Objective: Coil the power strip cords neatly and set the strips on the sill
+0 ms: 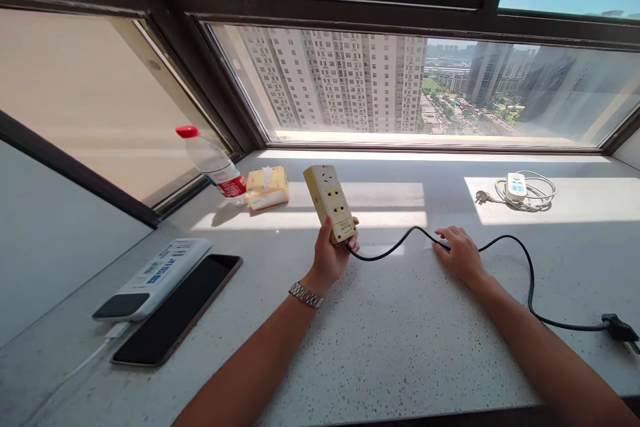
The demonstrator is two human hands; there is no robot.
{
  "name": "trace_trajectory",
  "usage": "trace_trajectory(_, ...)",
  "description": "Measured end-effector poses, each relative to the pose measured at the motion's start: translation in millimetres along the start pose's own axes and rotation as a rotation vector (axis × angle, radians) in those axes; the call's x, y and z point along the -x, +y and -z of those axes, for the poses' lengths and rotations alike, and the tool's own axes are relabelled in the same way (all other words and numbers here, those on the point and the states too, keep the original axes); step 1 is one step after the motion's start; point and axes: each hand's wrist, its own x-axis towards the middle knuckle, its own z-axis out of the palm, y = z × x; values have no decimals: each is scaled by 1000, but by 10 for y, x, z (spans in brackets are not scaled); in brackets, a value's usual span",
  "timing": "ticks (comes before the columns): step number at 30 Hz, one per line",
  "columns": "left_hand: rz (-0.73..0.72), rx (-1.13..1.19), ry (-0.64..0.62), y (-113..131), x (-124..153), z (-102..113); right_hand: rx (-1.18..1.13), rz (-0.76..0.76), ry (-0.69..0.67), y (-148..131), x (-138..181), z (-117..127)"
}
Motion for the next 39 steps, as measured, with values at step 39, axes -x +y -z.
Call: trace_trajectory(39, 57, -9, -277, 97, 36, 45, -262, 225, -75, -27, -60, 9)
